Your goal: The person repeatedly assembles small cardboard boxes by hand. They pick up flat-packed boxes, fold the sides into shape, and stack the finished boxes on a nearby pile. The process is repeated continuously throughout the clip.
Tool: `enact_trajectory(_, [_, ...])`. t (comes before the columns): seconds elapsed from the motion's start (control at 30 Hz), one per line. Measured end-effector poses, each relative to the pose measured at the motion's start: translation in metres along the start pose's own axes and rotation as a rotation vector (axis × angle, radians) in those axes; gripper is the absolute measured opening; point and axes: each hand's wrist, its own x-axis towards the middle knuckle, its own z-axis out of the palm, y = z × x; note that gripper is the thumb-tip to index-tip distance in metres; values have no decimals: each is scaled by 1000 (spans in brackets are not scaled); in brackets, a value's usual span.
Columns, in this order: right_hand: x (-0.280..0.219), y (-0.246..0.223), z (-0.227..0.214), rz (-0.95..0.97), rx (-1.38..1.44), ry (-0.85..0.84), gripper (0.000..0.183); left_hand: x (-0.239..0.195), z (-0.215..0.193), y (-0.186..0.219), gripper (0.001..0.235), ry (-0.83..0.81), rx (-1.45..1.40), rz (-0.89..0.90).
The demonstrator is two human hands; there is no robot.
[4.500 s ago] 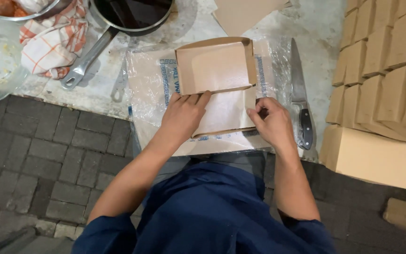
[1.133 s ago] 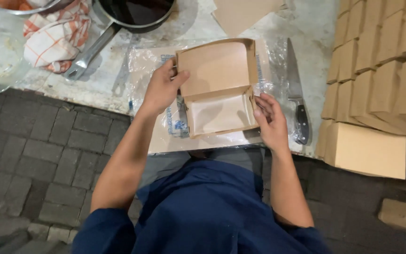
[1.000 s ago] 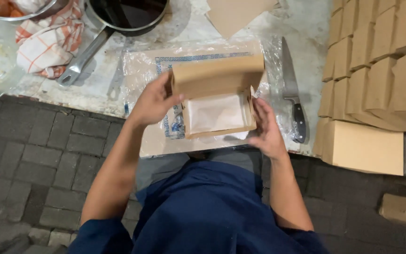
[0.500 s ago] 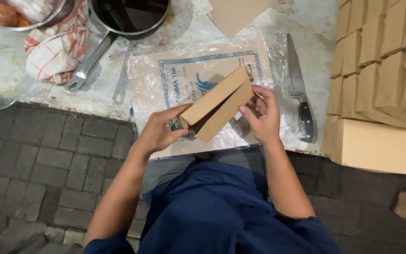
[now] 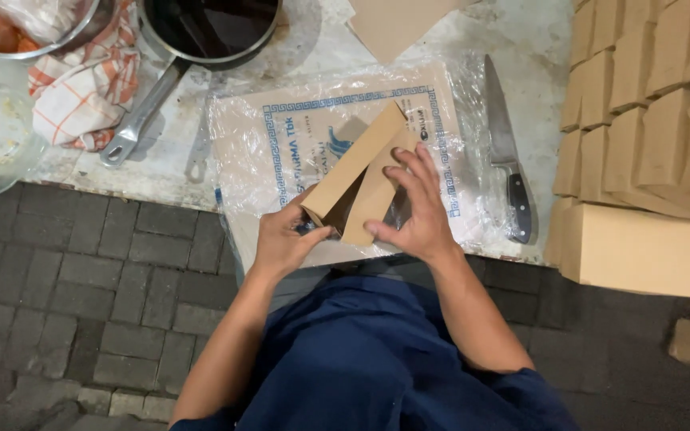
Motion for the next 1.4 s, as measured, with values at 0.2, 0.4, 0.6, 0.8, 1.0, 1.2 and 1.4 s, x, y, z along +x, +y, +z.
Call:
enact_trajectory(0.2, [6, -9, 1, -36, 258, -124, 104, -6, 11, 6, 57, 44, 45, 140])
enact_trajectory(0.4, [0, -18, 10, -137, 226, -28, 31, -7, 18, 5, 61, 88, 62, 227])
enact_trajectory(0.6, [-1, -26, 15, -105, 262, 44, 29, -12, 19, 0, 57, 106, 51, 222])
enact_trajectory(0.8, [1, -34, 11, -40, 305, 39, 24, -13, 19, 2, 53, 111, 11, 224])
enact_trajectory(1.0, [-9, -39, 25, 59, 475, -19, 53, -18, 35, 24, 81, 52, 166, 278])
enact_trajectory(1.2, [-40, -38, 32, 15, 984, -124, 85, -15, 52, 53, 115, 50, 341, 75])
enact_trajectory(1.4, [-70, -20, 37, 273, 1213, 372, 71, 7, 55, 85, 62, 17, 461, 708])
